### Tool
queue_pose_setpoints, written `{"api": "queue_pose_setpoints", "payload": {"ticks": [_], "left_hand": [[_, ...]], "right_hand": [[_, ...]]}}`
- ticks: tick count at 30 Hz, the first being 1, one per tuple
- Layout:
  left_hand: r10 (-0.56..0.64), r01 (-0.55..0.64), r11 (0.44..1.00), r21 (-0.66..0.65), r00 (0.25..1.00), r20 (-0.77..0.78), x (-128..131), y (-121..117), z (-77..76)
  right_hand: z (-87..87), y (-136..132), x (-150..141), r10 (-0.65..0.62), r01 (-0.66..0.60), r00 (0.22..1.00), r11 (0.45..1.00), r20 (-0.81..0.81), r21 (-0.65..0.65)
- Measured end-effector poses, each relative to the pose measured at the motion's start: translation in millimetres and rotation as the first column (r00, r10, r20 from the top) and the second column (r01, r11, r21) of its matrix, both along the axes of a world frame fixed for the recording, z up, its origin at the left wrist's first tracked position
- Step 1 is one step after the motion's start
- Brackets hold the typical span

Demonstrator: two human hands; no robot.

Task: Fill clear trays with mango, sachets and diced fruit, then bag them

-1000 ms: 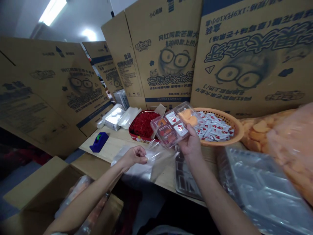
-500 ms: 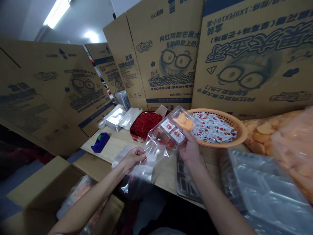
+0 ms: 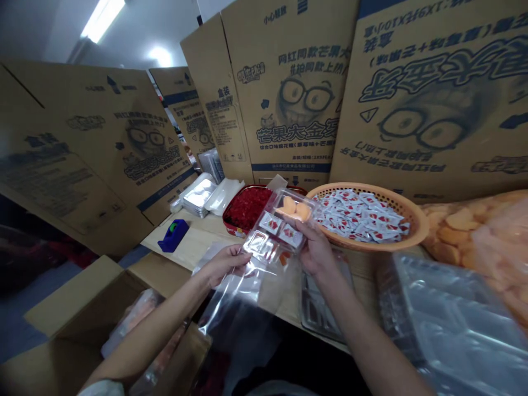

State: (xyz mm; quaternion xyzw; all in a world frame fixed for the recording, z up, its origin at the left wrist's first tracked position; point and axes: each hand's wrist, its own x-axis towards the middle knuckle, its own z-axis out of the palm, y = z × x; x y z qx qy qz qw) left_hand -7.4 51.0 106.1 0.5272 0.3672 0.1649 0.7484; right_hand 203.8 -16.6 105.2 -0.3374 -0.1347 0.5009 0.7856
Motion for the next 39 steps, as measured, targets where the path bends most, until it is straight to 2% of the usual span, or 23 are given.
{"api": "queue_pose_setpoints", "payload": {"ticks": [2,4,10,13,16,18,22,26,28,33,37,39], "left_hand": [[-0.044,0.044,0.999,-0.004,0.999,-0.031,1.3,2.0,3.2],[-0.033,0.032,0.999,-0.033,0.999,-0.019,3.5,3.8,3.7],[0.141,-0.100,0.964,-0.247,0.977,0.158,8.8,4.8,-4.9],[0.156,-0.086,0.948,-0.306,0.965,0.210,6.7,3.3,-8.4],[0.150,-0.062,0.939,-0.337,0.959,0.242,3.3,1.4,-10.2],[0.144,-0.057,0.934,-0.353,0.963,0.227,1.7,0.2,-9.8],[0.168,-0.070,0.911,-0.407,0.963,0.210,1.6,-0.8,-5.8],[0.188,-0.075,0.870,-0.486,0.964,0.188,2.6,0.6,-4.4],[0.199,-0.080,0.874,-0.479,0.959,0.202,2.7,0.9,-4.6],[0.259,-0.149,0.923,-0.355,0.923,0.286,3.1,-4.5,0.9],[0.254,-0.181,0.952,-0.247,0.917,0.307,3.4,-11.0,12.8],[0.266,-0.215,0.960,-0.179,0.901,0.344,0.7,-13.0,23.7]], "right_hand": [[1.1,0.5,-3.3,0.076,-0.076,0.996,0.997,0.041,-0.003],[1.3,-0.1,-5.7,0.125,-0.124,0.990,0.992,0.071,-0.030],[-1.0,-5.2,-11.0,0.299,-0.278,0.946,0.947,0.127,-0.161],[-0.5,-2.5,-9.2,0.272,-0.245,0.950,0.954,0.153,-0.172],[-0.2,4.2,-3.8,0.110,-0.081,0.971,0.987,0.212,-0.141],[-0.7,7.4,-1.6,0.060,-0.022,0.968,0.988,0.245,-0.154],[-1.9,6.2,-9.5,0.184,-0.115,0.926,0.969,0.330,-0.217],[-0.2,1.2,-25.0,0.285,-0.163,0.829,0.946,0.481,-0.280],[1.5,0.2,-28.9,0.335,-0.180,0.753,0.933,0.567,-0.312],[8.4,2.0,-27.3,0.302,-0.145,0.531,0.953,0.792,-0.266],[23.1,-0.6,-31.2,0.279,-0.187,0.418,0.958,0.865,-0.218],[34.4,-5.2,-37.5,0.220,-0.193,0.401,0.969,0.889,-0.153]]}}
